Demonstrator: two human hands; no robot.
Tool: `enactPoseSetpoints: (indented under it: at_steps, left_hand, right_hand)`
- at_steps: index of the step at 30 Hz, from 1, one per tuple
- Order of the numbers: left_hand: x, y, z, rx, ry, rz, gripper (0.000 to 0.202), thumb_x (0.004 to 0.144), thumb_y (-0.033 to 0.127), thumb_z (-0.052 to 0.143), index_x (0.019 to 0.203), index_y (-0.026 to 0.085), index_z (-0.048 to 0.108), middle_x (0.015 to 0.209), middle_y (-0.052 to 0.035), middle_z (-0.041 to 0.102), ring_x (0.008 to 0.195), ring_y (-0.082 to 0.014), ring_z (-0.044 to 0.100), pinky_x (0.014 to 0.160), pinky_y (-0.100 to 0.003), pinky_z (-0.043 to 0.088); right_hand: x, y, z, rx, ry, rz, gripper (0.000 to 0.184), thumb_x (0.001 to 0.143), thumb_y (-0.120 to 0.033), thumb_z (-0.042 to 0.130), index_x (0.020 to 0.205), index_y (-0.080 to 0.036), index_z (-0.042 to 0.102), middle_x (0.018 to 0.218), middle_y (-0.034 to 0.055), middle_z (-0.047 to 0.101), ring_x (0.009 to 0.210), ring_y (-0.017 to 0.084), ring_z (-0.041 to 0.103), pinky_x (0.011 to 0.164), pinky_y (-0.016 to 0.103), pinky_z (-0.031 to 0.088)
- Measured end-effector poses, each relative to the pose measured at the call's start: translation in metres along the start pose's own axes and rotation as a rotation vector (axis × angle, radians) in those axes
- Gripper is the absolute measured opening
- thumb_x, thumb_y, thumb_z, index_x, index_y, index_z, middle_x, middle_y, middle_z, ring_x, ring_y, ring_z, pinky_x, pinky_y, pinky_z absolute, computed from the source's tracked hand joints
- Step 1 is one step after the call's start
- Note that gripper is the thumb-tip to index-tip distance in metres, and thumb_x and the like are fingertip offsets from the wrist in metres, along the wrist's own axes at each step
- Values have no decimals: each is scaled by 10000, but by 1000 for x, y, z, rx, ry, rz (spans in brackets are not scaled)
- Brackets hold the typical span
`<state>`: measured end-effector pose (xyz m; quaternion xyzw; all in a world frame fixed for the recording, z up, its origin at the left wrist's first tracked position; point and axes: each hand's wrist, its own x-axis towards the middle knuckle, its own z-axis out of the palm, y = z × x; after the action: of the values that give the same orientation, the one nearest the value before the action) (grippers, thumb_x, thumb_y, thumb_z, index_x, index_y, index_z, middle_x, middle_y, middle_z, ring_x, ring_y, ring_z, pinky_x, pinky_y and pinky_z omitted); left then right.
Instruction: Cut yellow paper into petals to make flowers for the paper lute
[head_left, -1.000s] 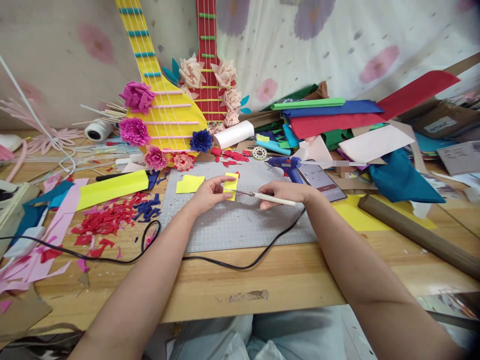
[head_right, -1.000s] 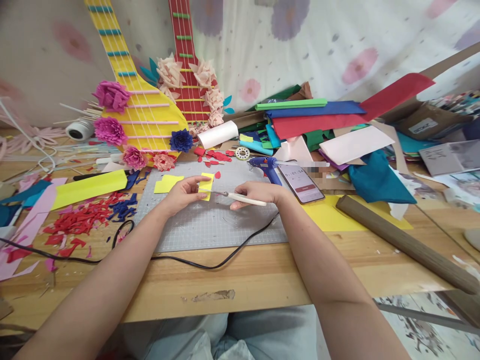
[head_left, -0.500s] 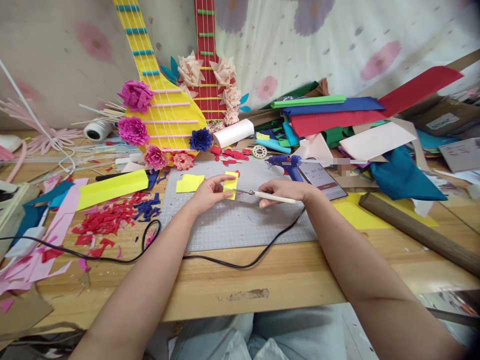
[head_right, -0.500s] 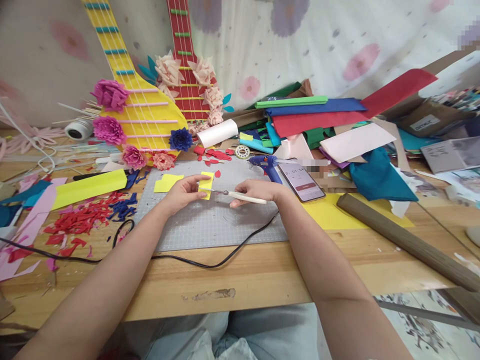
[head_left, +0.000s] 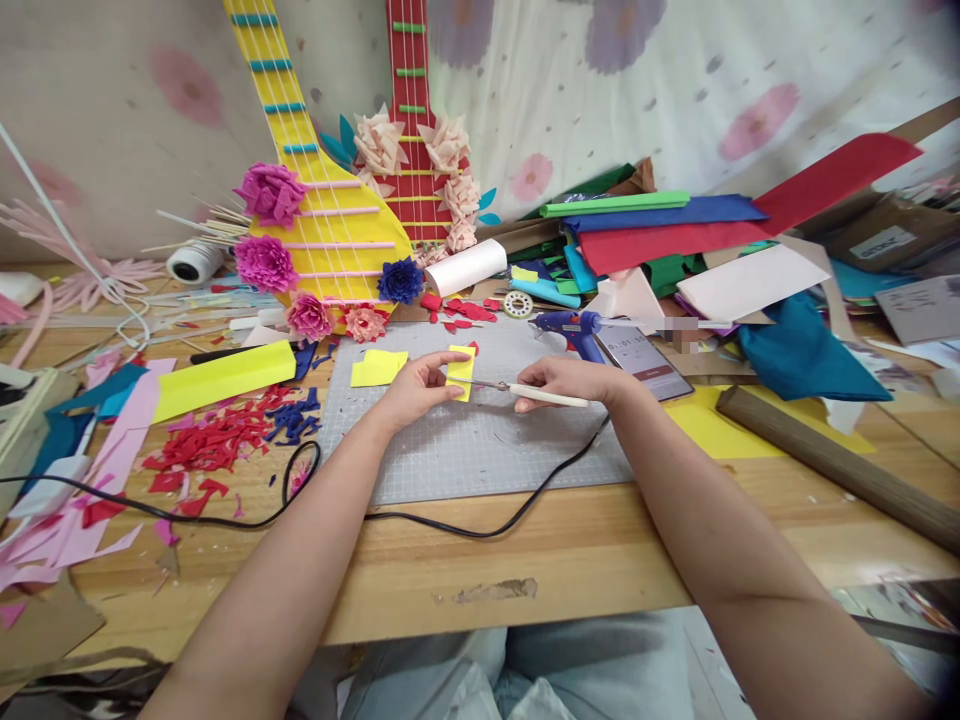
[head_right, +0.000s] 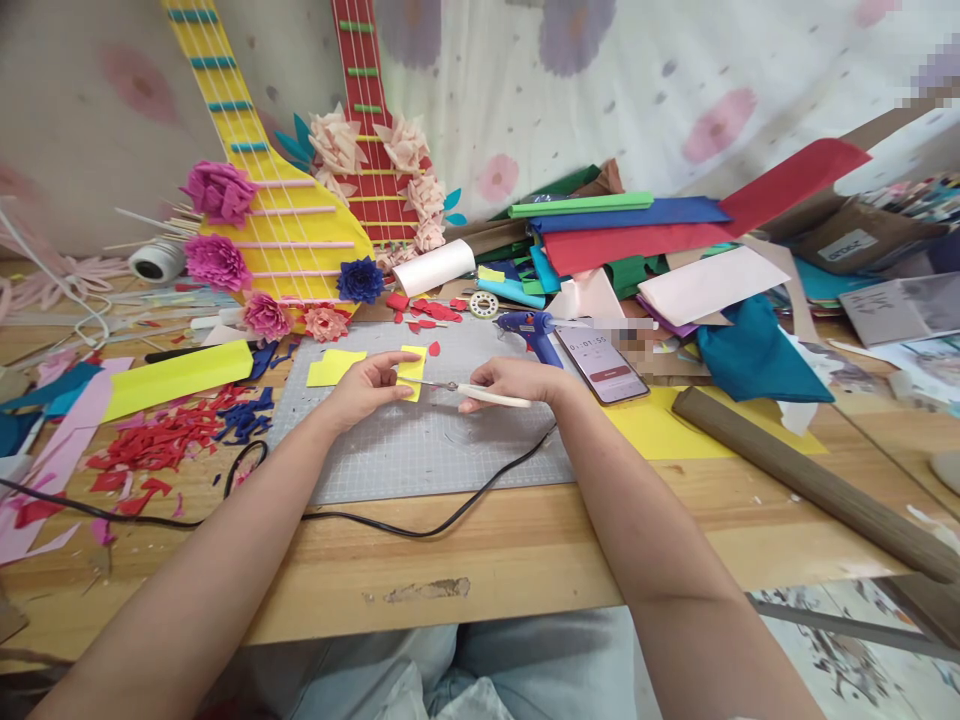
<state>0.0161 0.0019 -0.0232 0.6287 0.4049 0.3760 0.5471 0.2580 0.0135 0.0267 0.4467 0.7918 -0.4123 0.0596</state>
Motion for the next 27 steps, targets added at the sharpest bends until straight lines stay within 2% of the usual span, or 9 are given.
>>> enactPoseSetpoints:
  at_steps: [7,12,14,16,17,19,20,23,27]
  left_hand:
    - [0,-1,-1,-3,-9,2,535,611,205,707,1132,164,594,530,74,402,496,-59,350,485,-195,267]
    - [2,-6,-5,-7,59,14,549,610,217,717,1144,190,592,573,58,464,498,-60,379,499,-196,307]
    - [2,-6,-5,-23,90,10,560,605,208,717,1150,191,587,606,49,502,500,-59,393,508,-197,326]
    - [2,-4,-3,-46,93,8,571,600,202,718,1155,189,583,646,36,538,509,-61,416,519,-200,346]
    - [2,-3,-2,-60,81,6,576,598,202,719,1156,188,581,673,27,558,518,-63,431,527,-203,358]
    - [1,-2,1,-84,45,0,580,589,198,721,1151,182,580,729,12,591,538,-67,458,545,-211,382]
    - [1,-2,3,-88,28,-5,579,584,194,722,1146,177,581,748,7,600,547,-69,467,554,-214,392]
    - [1,-4,5,-73,9,-3,562,574,180,724,1120,171,593,752,5,606,565,-72,479,564,-216,404]
    - [3,-8,5,-22,13,7,546,576,176,719,1109,172,602,690,21,583,552,-72,467,542,-209,391]
  right_hand:
    - [-1,3,-1,-28,31,-3,483,644,-633,589,610,-158,510,538,-52,377,521,72,325,505,235,200]
    - [-12,6,-7,170,3,-58,449,671,-591,608,629,-158,494,493,-50,418,464,64,346,467,229,229]
    - [-11,1,-6,326,124,-136,440,690,-578,598,629,-163,466,490,-41,443,451,63,356,459,230,246]
    - [-4,-7,0,493,338,-196,424,680,-563,615,667,-165,467,544,-21,497,469,71,393,458,231,275]
    - [3,-11,5,580,470,-198,421,659,-553,637,710,-168,475,587,-11,529,486,80,420,457,232,291]
    - [18,-19,16,675,625,-159,427,600,-509,702,741,-173,478,615,-10,545,517,96,465,468,236,327]
    - [26,-21,21,714,663,-141,429,578,-491,721,726,-175,472,603,-18,534,513,93,462,467,236,331]
    - [42,-25,32,828,663,-112,440,519,-427,763,713,-178,458,628,-23,545,520,85,464,473,233,342]
    - [47,-26,35,900,659,-22,462,447,-342,797,711,-179,455,646,-25,560,528,88,485,476,235,357]
